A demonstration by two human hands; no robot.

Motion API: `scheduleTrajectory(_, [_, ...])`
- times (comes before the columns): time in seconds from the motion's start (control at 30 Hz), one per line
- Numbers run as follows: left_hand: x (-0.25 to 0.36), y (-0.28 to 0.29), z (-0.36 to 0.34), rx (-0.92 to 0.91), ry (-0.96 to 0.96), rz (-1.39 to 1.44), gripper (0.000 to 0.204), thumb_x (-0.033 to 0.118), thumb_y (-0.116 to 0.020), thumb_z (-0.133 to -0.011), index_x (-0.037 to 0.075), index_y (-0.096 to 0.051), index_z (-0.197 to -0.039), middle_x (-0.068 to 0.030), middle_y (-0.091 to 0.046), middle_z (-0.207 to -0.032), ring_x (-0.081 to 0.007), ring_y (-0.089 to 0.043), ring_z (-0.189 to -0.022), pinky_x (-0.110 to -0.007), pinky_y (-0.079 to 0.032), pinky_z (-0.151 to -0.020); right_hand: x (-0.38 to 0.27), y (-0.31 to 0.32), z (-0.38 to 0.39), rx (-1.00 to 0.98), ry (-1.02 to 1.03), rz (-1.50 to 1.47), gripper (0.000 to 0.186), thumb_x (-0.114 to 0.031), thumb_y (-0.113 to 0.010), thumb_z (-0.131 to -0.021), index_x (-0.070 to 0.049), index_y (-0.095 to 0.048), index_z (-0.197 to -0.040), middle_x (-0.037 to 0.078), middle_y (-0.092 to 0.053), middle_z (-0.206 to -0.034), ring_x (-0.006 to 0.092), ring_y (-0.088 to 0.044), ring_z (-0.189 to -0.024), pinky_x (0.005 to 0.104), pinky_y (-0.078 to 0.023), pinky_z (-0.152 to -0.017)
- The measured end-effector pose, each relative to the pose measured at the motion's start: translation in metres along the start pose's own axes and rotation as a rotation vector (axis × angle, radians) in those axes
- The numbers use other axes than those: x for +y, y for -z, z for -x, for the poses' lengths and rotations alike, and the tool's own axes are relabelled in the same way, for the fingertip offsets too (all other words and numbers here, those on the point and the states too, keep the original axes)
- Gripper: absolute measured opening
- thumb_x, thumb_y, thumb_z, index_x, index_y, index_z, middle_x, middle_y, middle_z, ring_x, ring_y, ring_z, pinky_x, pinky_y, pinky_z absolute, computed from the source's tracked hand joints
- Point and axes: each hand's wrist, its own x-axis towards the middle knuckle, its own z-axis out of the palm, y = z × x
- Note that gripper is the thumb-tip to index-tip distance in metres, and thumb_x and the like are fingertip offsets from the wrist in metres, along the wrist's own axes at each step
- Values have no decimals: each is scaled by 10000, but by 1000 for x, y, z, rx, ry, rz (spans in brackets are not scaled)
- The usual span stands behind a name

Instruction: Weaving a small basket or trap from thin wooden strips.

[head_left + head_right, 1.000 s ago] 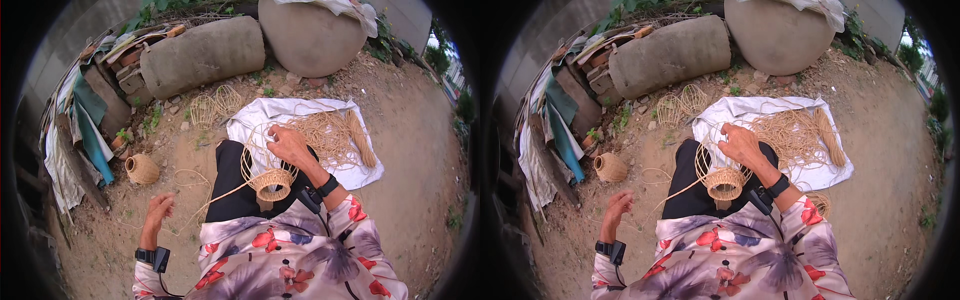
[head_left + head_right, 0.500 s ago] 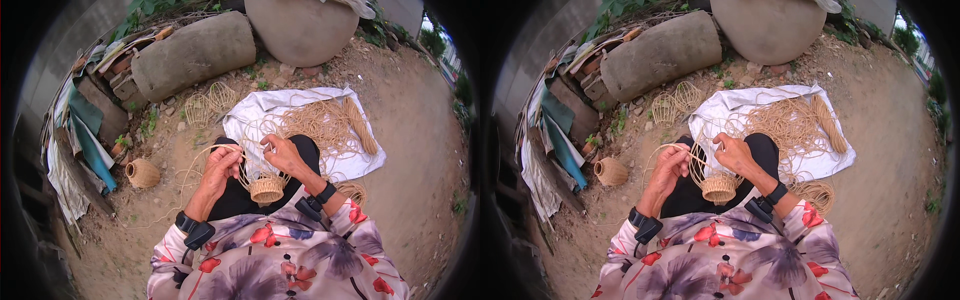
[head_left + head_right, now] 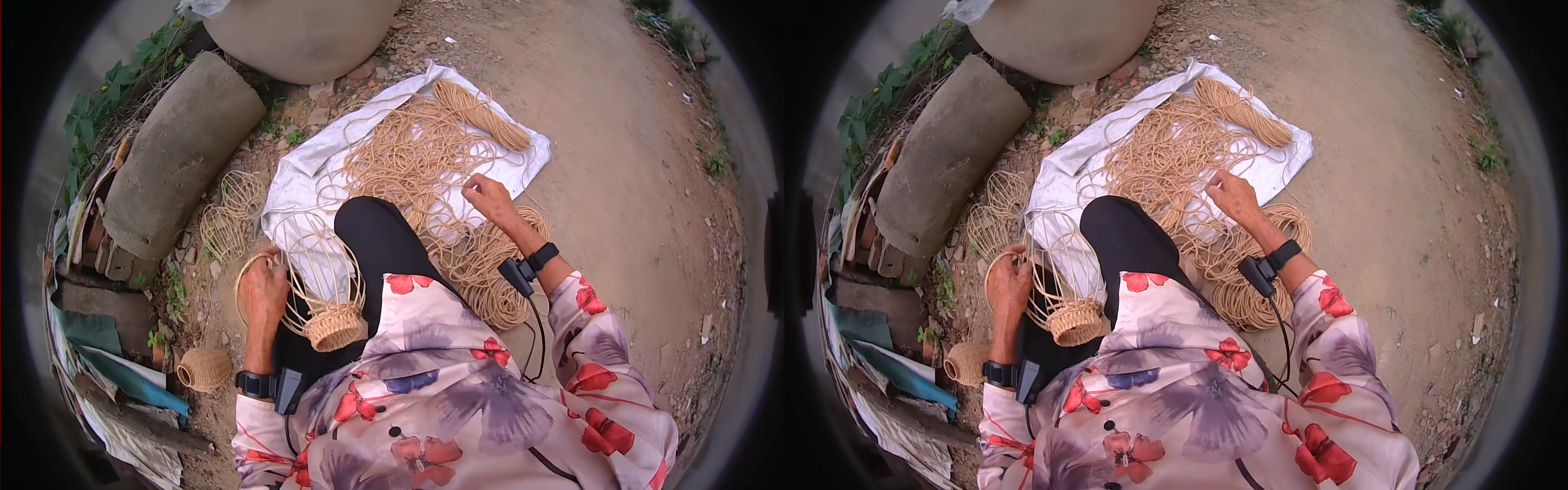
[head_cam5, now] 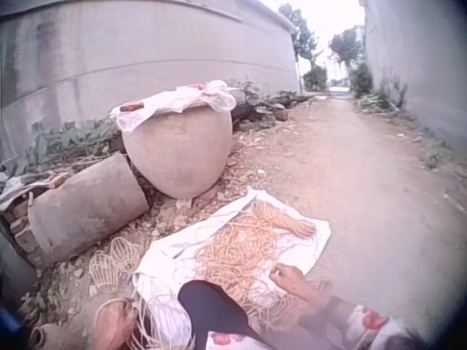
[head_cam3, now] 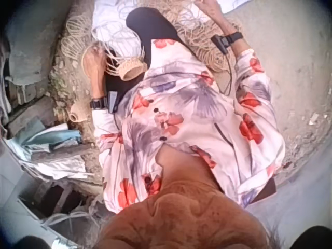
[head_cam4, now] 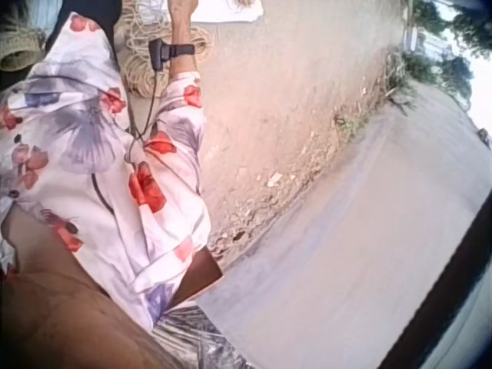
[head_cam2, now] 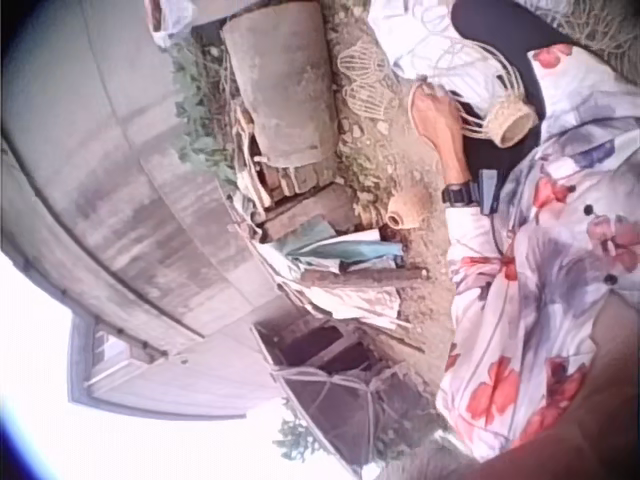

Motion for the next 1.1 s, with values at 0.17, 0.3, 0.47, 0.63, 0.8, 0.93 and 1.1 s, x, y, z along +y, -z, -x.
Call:
scheduleTrajectory(0.17, [-16, 12, -39, -291, -93, -143, 287, 142, -595, -786, 75, -640, -1062, -195, -678, -851, -367, -659, -843, -433, -505, -769, 147, -25, 36, -233, -359, 68, 249, -228, -570, -803, -7, -662, -873, 99, -682, -746, 210, -653, -710, 347, -511, -655])
scheduleTrajectory(0.3, [-38, 2, -70, -261, 73, 105, 286, 261, -644, -818, 40, -649, -999, -143, -681, -814, -282, -664, -774, -380, -499, -723, 197, -74, 81, -306, -189, 268, 279, -188, -521, -795, 6, -643, -953, 207, -680, -860, 390, -652, -816, 438, -519, -751])
scheduleTrajectory(0.47, [-47, -5, -72, -105, -54, -165, 316, 323, -656, -840, 13, -653, -904, -84, -637, -673, -215, -631, -631, -342, -480, -625, 216, -132, 111, -233, 32, 221, 358, -155, -497, -799, -16, -588, -1117, 265, -619, -1020, 462, -602, -947, 497, -491, -837])
scheduleTrajectory(0.63, [-38, 29, -61, -499, 167, 350, 360, 416, -632, -904, 79, -608, -780, 16, -534, -602, -96, -479, -516, -253, -348, -479, 203, -149, 126, -395, -78, 313, 324, -151, -513, -789, -28, -642, -1061, 268, -636, -943, 434, -633, -910, 490, -511, -794])
scheduleTrajectory(0.8, [-40, 33, -52, -498, 243, 604, 272, 338, -650, -911, 130, -558, -762, 57, -493, -605, -37, -415, -476, -197, -310, -441, 224, -133, 180, -1119, -211, 445, 277, -216, -601, -747, -75, -751, -932, 161, -716, -984, 353, -685, -937, 459, -541, -779])
scheduleTrajectory(0.93, [-39, 24, -50, -457, 225, 693, 184, 279, -651, -924, 126, -579, -851, 73, -488, -605, -29, -406, -485, -190, -305, -443, 229, -111, 177, -1342, -204, 433, 280, -268, -571, -769, -94, -748, -898, 149, -719, -949, 340, -688, -862, 470, -532, -693])
scheduleTrajectory(1.1, [-29, 11, -38, -422, 239, 824, 121, 161, -650, -928, 110, -560, -864, 65, -496, -724, -37, -431, -655, -191, -348, -610, 206, -133, 89, -618, -63, 189, 270, -272, -576, -719, -50, -694, -818, 219, -672, -857, 387, -654, -796, 481, -509, -676])
